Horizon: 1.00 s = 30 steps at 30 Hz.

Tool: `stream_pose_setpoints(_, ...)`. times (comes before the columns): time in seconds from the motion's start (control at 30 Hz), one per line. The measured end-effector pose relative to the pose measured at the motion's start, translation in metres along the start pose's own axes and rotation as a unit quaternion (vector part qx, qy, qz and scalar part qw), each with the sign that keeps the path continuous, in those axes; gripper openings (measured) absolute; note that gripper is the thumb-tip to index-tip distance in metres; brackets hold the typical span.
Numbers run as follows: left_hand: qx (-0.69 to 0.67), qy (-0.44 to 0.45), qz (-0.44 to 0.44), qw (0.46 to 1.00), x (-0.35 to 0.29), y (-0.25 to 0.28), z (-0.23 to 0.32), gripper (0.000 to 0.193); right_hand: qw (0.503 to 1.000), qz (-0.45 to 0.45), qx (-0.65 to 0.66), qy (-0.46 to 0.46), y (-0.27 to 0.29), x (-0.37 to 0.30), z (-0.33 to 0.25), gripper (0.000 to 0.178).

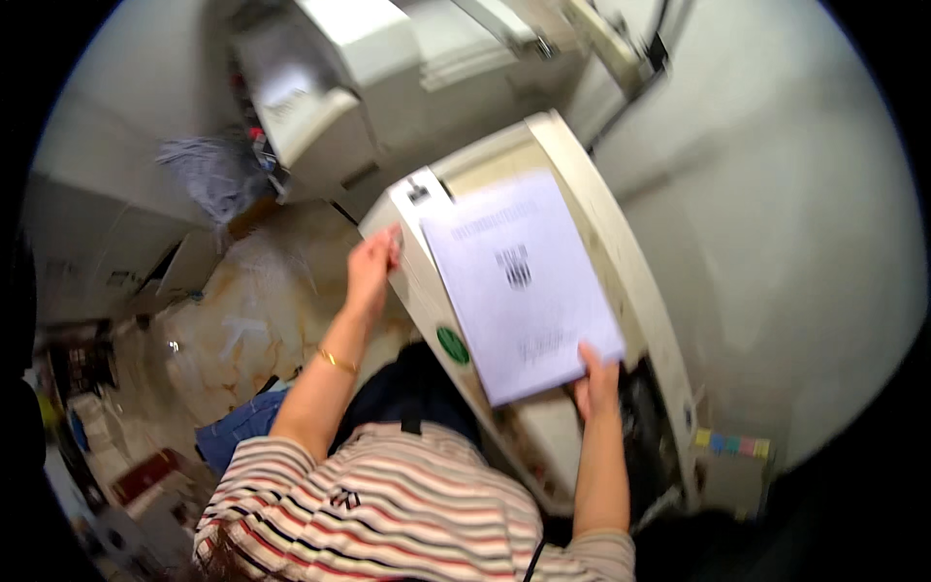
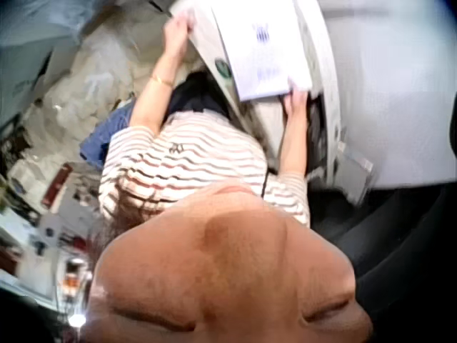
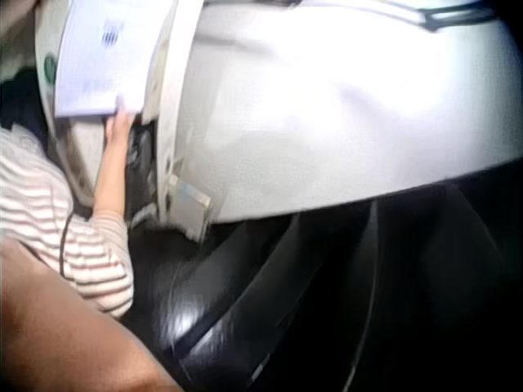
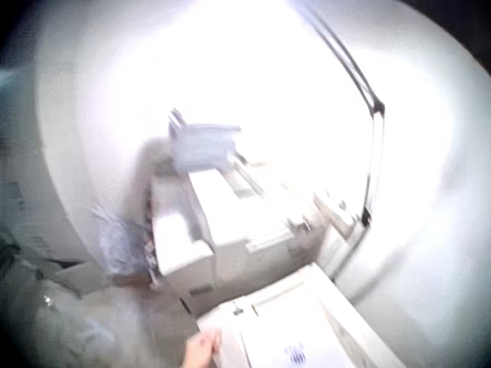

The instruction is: The person loads sheets of paper into a paper processing machine, adjusts internal components, and retrieves processed sheets. They repeat the loading and adjustment steps several times while handling stacks of paper.

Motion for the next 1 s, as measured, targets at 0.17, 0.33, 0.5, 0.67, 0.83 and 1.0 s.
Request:
stream_pose_setpoints(0.17,-0.019,0.05,0.022,0.998,-0.032,0.052,-0.013,0.026,0.998,-0.045,0.043,-0.006,-0.005,-0.019,0.005,0.057)
stream_pose_setpoints(0.33,-0.083,0.133,0.092,0.983,-0.078,0.114,-0.003,0.025,0.986,-0.082,0.136,-0.05,-0.02,-0.031,-0.006,0.05)
stream_pose_setpoints(0.5,-0.107,0.164,0.08,0.977,-0.075,0.128,0.003,0.021,0.982,-0.098,0.156,0.031,-0.107,-0.038,-0.065,0.051)
stream_pose_setpoints(0.67,-0.123,0.14,0.016,0.982,-0.015,0.138,0.029,0.017,0.945,-0.275,0.152,0.086,-0.318,-0.01,-0.15,0.044)
stream_pose_setpoints(0.83,-0.167,0.175,-0.035,0.97,0.031,0.145,0.092,0.013,0.875,-0.44,0.2,0.034,-0.507,0.043,-0.221,0.03)
stream_pose_setpoints(1.0,-0.171,0.181,-0.084,0.965,0.067,0.168,0.136,0.015,0.818,-0.529,0.226,-0.02,-0.636,0.161,-0.248,0.022)
Point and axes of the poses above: each hand's wrist, its own x-axis towards the middle knuckle, its own y-axis out of the back of the hand, z = x × y, the point moved 3 cm from there along x, towards the middle knuckle, and after that the axes turned 7 degrees about z, right-handed, at the moved point
